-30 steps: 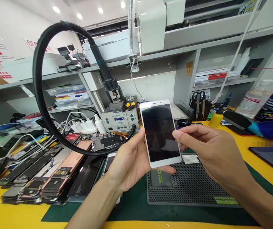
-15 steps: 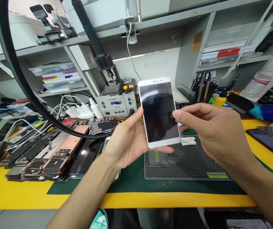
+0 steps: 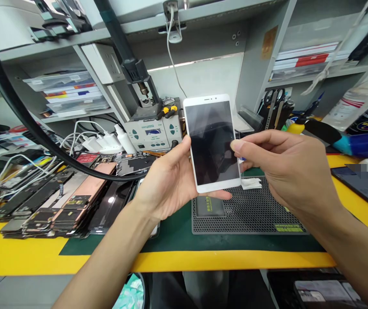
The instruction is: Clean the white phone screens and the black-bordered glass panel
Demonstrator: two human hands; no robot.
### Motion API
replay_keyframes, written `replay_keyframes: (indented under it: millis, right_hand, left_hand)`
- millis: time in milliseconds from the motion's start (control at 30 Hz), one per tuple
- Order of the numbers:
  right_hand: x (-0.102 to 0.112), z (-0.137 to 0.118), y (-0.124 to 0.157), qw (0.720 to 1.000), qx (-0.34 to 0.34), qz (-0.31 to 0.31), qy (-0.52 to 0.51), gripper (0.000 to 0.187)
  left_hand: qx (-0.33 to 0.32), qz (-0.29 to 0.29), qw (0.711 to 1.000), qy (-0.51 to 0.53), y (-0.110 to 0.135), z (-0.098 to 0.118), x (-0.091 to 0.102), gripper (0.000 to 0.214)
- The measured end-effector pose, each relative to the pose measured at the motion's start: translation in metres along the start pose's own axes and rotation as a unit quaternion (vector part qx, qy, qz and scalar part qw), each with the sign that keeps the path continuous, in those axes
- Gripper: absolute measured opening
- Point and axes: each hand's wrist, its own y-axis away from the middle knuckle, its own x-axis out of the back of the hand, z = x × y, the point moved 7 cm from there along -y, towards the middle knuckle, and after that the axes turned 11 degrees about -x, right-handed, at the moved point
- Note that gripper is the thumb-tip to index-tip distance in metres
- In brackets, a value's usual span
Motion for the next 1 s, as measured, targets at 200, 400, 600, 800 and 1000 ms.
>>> replay_keyframes:
  millis: [200,400,600,800,1000]
  right_hand:
    - [0.0000,0.0004,0.0005,1.000,0.006,0.001,-0.001,0.015]
    - [0.0006,-0.0005,0.0001,1.000,0.010,0.010,0.007,0.015]
    - [0.0010,-0.0025,0.0008,1.000,0.013,0.013,0.021,0.017]
    - [0.0019,-0.0037,0.0016,1.000,0.012,0.012,0.021,0.018]
    - [0.0015,-0.0050,0.0004,0.999,0.002,0.002,0.032,0.019]
  left_hand:
    - [0.003,-0.001,1.000,0.001,-0.0001,-0.0012,0.0009,0.052]
    - [0.003,0.007,1.000,-0.010,-0.0008,-0.0020,0.0021,0.052]
    - [0.001,0.011,1.000,-0.008,-0.0002,-0.0020,0.0018,0.051]
    - [0.001,0.009,1.000,-0.008,-0.0008,-0.0037,0.0032,0.050]
    - [-0.002,0.000,1.000,-0.005,-0.0012,-0.0039,0.0003,0.050]
